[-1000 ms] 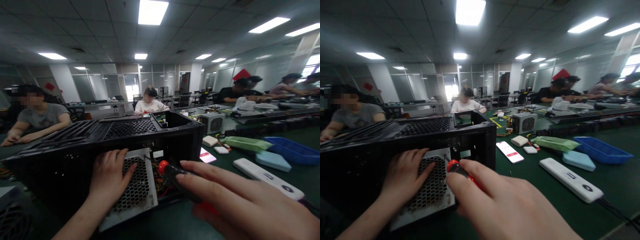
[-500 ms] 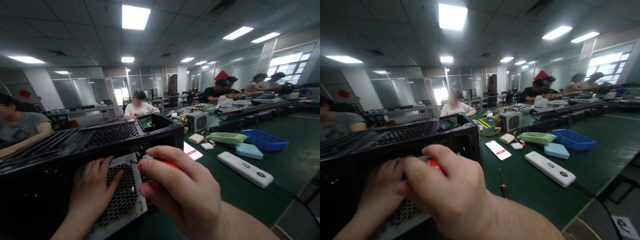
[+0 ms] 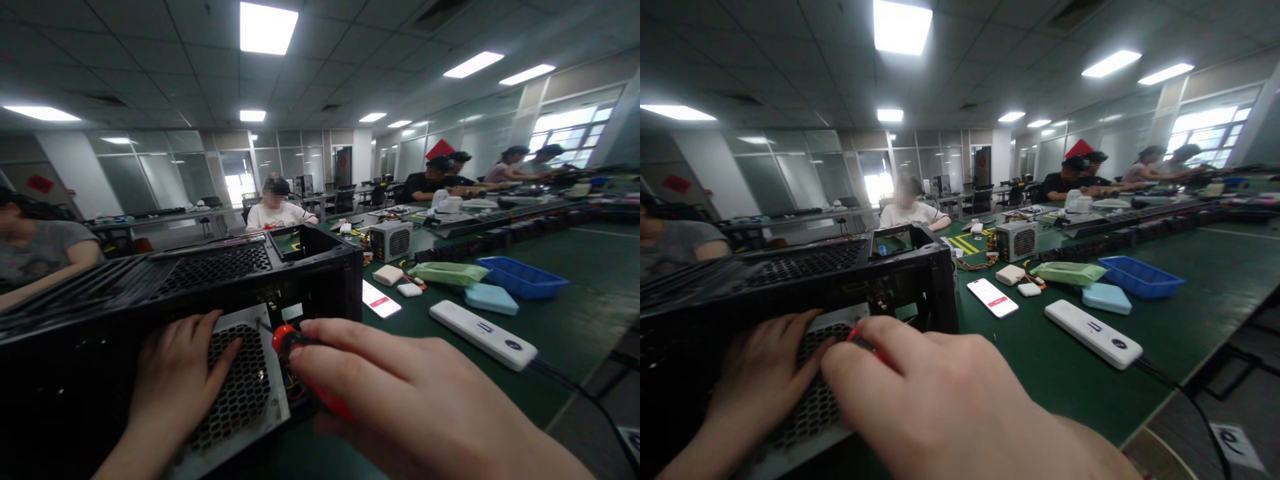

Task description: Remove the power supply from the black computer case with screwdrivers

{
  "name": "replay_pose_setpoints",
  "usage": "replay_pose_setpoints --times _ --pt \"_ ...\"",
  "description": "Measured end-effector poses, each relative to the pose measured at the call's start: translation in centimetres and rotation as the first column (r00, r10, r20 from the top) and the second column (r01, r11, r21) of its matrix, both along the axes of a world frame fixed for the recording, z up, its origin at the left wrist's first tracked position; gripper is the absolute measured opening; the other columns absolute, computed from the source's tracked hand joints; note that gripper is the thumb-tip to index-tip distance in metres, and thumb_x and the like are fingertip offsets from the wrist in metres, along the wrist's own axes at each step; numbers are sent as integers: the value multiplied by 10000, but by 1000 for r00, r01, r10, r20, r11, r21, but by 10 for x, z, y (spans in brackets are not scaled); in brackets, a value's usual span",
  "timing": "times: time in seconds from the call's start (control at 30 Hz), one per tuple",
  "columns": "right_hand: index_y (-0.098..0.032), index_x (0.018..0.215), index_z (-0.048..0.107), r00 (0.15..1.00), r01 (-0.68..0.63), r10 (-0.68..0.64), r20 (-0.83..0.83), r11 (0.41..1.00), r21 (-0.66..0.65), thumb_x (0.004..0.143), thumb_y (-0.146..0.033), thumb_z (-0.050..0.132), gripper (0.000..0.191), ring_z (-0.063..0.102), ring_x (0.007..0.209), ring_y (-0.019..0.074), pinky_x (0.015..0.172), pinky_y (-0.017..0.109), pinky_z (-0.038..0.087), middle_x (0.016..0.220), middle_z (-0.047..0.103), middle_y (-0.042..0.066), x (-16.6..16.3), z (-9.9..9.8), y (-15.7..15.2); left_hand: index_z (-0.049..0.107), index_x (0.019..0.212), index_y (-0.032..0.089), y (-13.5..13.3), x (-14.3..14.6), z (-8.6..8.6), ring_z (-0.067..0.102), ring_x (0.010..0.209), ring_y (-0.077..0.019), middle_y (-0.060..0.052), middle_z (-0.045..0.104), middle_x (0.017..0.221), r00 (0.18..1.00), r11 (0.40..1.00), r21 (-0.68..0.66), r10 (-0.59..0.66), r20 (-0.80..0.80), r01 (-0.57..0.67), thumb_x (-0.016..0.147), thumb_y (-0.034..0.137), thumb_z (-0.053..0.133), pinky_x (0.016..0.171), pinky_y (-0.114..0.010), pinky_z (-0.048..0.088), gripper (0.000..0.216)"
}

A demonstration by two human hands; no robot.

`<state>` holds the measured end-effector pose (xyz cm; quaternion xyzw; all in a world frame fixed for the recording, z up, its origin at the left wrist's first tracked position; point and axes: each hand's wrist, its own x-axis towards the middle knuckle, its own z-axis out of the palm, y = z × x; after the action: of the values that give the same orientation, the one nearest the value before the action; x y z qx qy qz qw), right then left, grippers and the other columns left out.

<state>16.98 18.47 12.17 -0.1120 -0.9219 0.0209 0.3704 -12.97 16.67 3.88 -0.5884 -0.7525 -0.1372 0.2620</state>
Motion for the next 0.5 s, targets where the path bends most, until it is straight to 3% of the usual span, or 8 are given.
replay_pose_setpoints --times 0.07,0.13,0.2,0.27,0.37,0.43,0.5 --pt "-180 1119 662 998 69 -68 -15 996 56 1037 -320 552 197 739 799 121 597 183 553 1022 765 34 -4 0 -2 666 1306 143 0 1 0 639 1159 -381 -184 712 1208 1000 1000 2 -1 1 1 984 546 327 997 -562 473 617" --pt "-165 938 662 978 179 -165 -123 978 111 1011 -515 563 372 663 595 105 456 212 465 782 723 11 -12 0 -2 664 1308 147 0 1 1 639 1161 -383 -184 710 1222 1000 1000 2 3 7 -3 983 545 332 1001 -570 474 611" --pt "-174 808 617 940 242 -200 -276 962 127 987 -590 560 456 606 523 102 419 229 430 659 652 -10 -23 -2 1 658 1316 161 0 0 1 635 1172 -383 -179 709 1240 1000 1000 -7 10 13 -10 983 521 351 1009 -579 472 578" --pt "-172 859 625 898 222 -138 -418 962 159 990 -491 585 347 670 624 122 505 217 514 781 708 33 -36 -6 7 654 1319 175 0 -3 0 633 1176 -386 -176 712 1236 1000 1000 -27 7 14 -6 981 480 375 1006 -585 475 534" --pt "-170 1097 653 868 190 -36 -495 945 265 994 -291 584 174 741 827 151 693 219 599 1063 751 99 -47 -13 16 661 1310 170 1 -7 -1 641 1153 -397 -188 719 1187 1000 999 -48 -12 7 12 974 458 385 972 -579 491 521" --pt "-174 1059 683 872 189 -42 -488 948 256 1019 -313 578 179 728 789 130 689 197 588 994 747 72 -45 -12 18 661 1314 156 1 -8 -1 643 1145 -399 -196 714 1193 1000 999 -37 -25 -12 24 971 482 378 963 -573 492 551" --pt "-162 935 698 898 138 -55 -437 978 159 1013 -388 596 260 701 750 107 659 171 570 915 723 49 -36 -6 17 660 1319 146 1 -7 -1 640 1150 -394 -196 708 1219 999 999 -20 -31 -25 30 974 510 366 973 -568 485 581"
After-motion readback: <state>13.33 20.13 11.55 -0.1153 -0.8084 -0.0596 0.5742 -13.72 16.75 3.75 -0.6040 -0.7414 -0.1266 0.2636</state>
